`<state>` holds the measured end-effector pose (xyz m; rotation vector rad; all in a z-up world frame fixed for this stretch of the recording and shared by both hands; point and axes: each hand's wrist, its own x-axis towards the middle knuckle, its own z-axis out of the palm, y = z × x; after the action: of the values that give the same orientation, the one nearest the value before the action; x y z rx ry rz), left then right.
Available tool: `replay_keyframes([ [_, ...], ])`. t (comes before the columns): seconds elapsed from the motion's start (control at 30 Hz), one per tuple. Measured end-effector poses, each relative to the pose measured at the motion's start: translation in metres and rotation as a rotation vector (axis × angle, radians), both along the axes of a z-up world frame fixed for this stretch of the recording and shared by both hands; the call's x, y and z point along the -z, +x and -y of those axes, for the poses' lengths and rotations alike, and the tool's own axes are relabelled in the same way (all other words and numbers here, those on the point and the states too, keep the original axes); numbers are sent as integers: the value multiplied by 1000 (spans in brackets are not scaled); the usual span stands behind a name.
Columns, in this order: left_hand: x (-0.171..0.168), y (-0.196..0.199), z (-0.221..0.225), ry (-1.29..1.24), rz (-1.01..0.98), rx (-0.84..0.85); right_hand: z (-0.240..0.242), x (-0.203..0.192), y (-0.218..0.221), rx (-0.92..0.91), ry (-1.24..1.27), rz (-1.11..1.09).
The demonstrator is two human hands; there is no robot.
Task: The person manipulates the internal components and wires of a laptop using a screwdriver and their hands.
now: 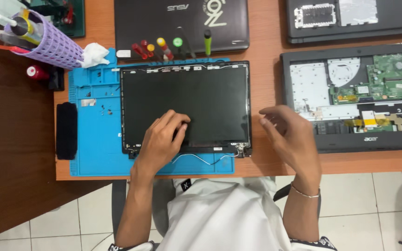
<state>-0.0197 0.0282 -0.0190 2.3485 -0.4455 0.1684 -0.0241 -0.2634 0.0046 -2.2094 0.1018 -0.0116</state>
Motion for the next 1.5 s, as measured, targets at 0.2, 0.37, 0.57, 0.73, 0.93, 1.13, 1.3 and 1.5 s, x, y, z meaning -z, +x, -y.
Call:
replay_keyframes([
  [0.2,16,-11,-39,130,-11,-247,-22,38,4,-25,36,50],
  [0.37,32,-17,-76,276,51,-607,-25,57,9,17,-71,24],
  [0.57,46,-25,-98,47,-143,-781,-25,69,7,93,-12,-3],
  [0.73,49,-25,-98,-71,-141,-784,-22,80,7,131,140,-29],
  [0.93,51,-22,-97,-148,-154,-793,-22,84,10,118,105,6],
  [1.13,50,-23,-100,-149,-185,-817,-30,81,14,125,93,-5],
  [1.3,51,-21,-102,-127,-220,-820,-31,76,17,123,92,-34],
  [1.5,51,-24,-111,-115,-180,-752,-34,68,17,131,99,-56],
])
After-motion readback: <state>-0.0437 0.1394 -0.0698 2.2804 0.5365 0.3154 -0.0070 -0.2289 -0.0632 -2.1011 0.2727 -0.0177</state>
